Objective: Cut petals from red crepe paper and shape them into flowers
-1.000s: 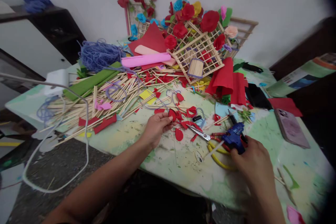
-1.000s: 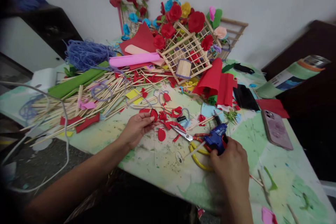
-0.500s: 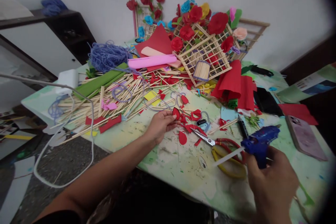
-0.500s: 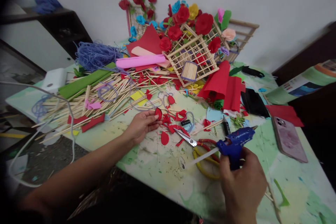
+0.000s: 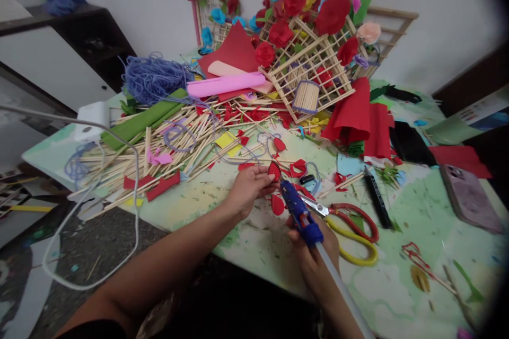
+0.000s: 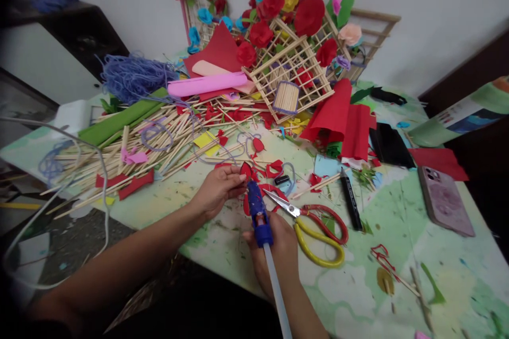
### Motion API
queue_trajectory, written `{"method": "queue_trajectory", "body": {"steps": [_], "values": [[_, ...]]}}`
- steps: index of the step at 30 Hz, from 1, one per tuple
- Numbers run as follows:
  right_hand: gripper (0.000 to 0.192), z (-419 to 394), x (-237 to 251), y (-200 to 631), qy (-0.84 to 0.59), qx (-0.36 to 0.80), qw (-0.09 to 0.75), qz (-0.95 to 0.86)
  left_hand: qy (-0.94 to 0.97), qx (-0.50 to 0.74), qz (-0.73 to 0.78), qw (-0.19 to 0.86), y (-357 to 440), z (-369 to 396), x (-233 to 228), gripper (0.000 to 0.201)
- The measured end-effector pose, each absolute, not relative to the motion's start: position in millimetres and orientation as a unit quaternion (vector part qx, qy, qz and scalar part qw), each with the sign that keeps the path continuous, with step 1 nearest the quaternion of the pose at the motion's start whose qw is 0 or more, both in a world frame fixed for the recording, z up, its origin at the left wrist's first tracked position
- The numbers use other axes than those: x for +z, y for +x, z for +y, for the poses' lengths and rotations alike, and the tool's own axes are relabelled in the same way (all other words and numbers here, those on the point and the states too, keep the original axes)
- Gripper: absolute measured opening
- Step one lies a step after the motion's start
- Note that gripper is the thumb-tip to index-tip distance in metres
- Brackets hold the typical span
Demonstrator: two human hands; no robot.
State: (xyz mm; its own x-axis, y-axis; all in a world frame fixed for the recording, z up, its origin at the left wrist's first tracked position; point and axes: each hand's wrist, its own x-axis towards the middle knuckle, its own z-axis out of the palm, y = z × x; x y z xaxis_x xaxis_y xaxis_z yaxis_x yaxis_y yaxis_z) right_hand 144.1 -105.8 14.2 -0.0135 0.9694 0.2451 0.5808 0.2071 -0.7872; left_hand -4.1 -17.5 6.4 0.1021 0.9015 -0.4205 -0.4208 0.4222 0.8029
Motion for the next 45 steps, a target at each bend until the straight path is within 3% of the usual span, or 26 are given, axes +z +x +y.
{"method": "queue_trajectory", "body": {"steps": [10,26,45], "values": [[0.035,-104.9,13.4,146.5,-0.566,0.279,0.405,-0.662,0.263,0.462,0.481,0.698,-2.5,-18.2,3.7,0.024],[0.036,-102.3,7.2,149.0,-0.565,0.213,0.391,-0.695,0.286,0.446,0.466,0.709,-5.0,-19.6,5.0,0.016],[0.039,-103.0,9.6,144.2,-0.598,0.242,0.389,-0.658,0.308,0.435,0.467,0.706,-6.9,-19.6,4.2,0.016]]}}
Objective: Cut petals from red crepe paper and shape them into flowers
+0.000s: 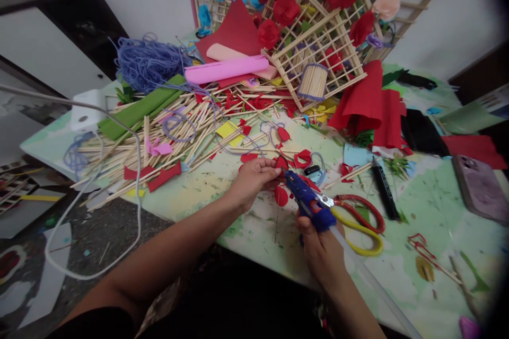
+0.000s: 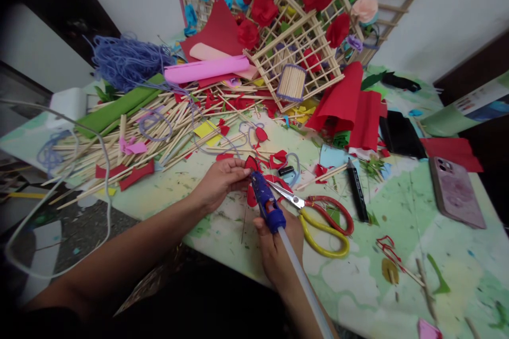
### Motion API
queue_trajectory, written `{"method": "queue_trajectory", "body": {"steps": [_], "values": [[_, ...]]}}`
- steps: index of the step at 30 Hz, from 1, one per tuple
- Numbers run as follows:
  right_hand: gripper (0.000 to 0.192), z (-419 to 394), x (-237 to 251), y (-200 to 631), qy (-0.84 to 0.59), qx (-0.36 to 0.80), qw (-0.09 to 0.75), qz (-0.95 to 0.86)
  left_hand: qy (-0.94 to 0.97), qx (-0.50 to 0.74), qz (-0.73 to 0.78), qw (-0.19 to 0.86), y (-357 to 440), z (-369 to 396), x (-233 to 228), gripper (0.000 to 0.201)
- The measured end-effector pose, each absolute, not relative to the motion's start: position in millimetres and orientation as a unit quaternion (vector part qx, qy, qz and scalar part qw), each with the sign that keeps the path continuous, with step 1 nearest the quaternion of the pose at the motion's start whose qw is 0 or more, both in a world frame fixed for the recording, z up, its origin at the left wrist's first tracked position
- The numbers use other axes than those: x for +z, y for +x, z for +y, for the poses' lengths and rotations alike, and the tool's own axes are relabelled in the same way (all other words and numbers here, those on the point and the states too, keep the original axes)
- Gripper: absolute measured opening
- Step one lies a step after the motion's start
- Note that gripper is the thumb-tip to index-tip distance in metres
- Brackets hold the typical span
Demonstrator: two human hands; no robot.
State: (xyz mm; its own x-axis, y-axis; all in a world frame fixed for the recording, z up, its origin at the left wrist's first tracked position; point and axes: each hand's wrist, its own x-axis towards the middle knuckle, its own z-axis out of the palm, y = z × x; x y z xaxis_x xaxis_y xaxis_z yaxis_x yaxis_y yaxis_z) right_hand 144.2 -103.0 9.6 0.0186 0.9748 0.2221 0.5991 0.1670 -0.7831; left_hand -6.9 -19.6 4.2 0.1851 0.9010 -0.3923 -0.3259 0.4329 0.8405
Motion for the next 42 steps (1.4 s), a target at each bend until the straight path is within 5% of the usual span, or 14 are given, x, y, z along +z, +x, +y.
{"method": "queue_trajectory", "body": {"steps": [42], "values": [[0.039,-106.4,10.3,142.6,-0.586,0.209,0.394,-0.677,0.282,0.469,0.451,0.705,-12.3,-16.3,2.4,0.018]]}}
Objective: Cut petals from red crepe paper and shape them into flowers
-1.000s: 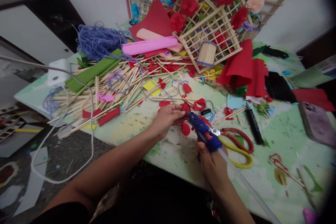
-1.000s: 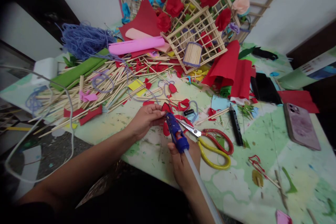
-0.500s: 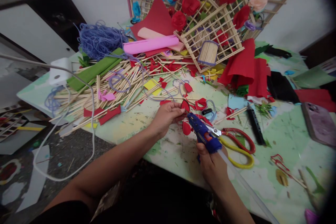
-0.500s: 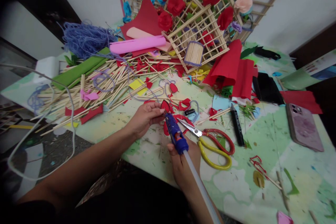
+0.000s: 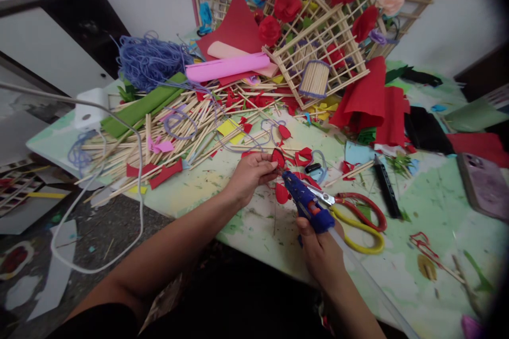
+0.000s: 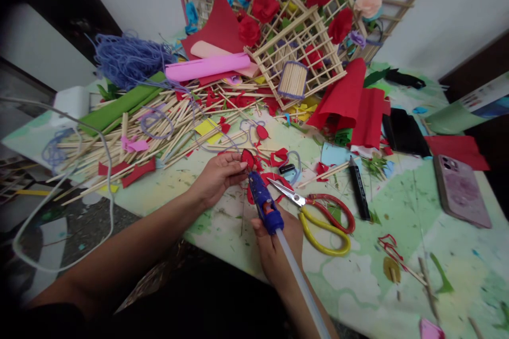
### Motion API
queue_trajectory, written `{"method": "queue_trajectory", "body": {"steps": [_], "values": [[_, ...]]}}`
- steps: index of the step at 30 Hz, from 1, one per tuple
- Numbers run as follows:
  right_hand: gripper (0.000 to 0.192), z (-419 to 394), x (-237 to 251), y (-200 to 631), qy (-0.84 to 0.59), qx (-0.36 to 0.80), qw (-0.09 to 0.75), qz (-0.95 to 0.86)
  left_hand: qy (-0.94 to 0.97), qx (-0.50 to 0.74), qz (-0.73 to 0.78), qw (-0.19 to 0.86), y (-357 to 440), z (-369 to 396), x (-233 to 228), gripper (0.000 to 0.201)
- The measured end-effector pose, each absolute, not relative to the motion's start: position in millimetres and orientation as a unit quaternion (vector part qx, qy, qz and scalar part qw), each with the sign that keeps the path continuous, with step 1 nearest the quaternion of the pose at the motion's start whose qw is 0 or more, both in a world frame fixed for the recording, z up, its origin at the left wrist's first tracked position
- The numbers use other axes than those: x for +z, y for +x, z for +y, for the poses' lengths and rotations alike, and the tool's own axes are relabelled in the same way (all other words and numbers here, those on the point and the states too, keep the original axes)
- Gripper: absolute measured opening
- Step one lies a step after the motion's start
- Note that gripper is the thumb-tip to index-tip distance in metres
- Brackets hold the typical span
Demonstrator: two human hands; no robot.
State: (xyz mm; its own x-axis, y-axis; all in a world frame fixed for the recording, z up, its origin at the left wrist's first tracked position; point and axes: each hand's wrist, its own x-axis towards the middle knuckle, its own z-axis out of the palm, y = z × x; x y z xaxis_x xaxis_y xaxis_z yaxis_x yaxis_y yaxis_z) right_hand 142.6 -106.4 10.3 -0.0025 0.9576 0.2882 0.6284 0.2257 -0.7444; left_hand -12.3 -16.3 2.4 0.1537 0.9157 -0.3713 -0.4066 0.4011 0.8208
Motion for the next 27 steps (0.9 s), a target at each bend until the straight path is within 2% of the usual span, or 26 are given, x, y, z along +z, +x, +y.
{"method": "queue_trajectory", "body": {"steps": [16,27], "values": [[0.039,-106,9,141,-0.585,0.227,0.379,-0.681,0.282,0.474,0.441,0.708,-13,-16,2,0.019],[0.03,-112,10,163,-0.605,0.236,0.428,-0.628,0.262,0.454,0.439,0.73,-12,-16,4,0.014]]}}
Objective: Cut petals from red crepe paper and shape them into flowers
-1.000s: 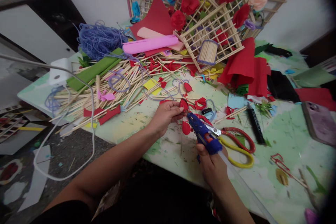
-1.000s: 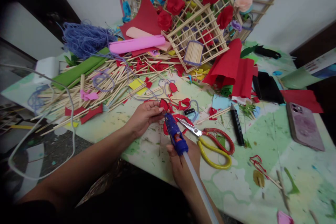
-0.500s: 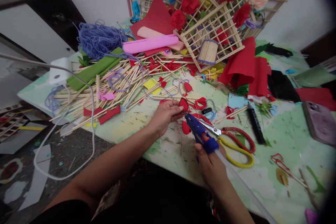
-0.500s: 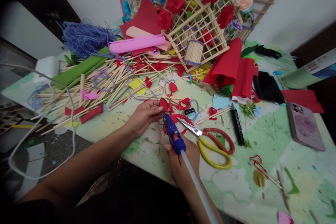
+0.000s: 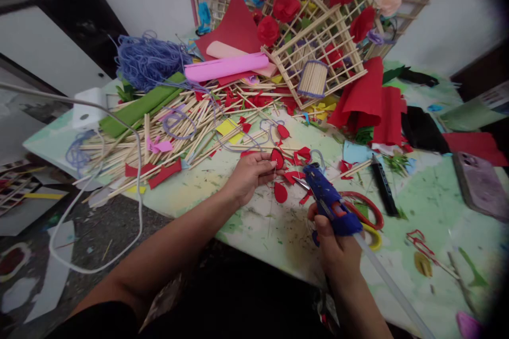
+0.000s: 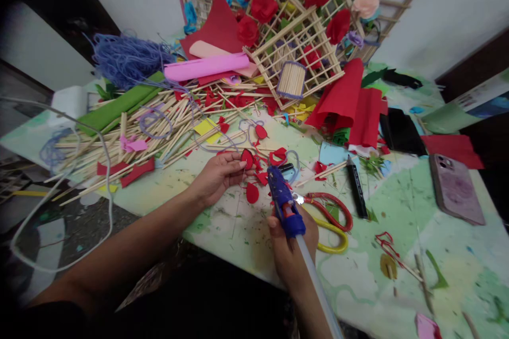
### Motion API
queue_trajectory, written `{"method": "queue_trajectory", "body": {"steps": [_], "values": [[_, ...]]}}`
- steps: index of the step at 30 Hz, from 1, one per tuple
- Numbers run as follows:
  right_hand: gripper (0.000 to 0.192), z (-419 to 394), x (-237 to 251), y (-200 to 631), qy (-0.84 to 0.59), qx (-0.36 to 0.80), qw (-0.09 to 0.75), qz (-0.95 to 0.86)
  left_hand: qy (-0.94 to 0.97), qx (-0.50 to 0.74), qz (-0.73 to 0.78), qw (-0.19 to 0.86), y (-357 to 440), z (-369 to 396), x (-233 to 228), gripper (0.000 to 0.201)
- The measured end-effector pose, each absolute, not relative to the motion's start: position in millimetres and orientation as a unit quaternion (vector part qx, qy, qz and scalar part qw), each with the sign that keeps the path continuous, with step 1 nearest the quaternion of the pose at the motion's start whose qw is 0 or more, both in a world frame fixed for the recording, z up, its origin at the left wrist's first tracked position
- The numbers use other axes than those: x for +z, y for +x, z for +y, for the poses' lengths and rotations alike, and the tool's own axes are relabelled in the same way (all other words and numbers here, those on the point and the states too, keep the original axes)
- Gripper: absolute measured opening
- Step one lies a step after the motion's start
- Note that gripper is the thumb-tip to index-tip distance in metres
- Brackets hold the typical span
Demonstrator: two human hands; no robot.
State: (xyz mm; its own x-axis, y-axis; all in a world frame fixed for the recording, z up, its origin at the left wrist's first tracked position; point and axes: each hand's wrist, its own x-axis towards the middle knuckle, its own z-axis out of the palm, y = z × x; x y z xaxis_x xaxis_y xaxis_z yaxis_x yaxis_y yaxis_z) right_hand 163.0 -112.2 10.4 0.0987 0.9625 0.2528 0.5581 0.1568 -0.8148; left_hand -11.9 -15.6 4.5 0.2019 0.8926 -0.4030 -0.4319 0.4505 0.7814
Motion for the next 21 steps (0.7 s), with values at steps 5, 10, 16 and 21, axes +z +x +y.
{"method": "queue_trajectory", "body": {"steps": [5,10,16,21], "values": [[0.03,-105,17,167,-0.641,0.153,0.372,-0.653,0.233,0.437,0.444,0.746,-9,-15,6,0.009],[0.035,-94,25,204,-0.765,0.02,0.249,-0.594,0.228,0.452,0.447,0.737,-14,-12,8,0.006],[0.036,-80,16,265,-0.828,-0.039,0.099,-0.551,0.224,0.471,0.46,0.718,-18,-8,9,0.01],[0.041,-73,11,279,-0.815,-0.05,0.072,-0.572,0.225,0.479,0.455,0.717,-19,-9,7,0.009]]}}
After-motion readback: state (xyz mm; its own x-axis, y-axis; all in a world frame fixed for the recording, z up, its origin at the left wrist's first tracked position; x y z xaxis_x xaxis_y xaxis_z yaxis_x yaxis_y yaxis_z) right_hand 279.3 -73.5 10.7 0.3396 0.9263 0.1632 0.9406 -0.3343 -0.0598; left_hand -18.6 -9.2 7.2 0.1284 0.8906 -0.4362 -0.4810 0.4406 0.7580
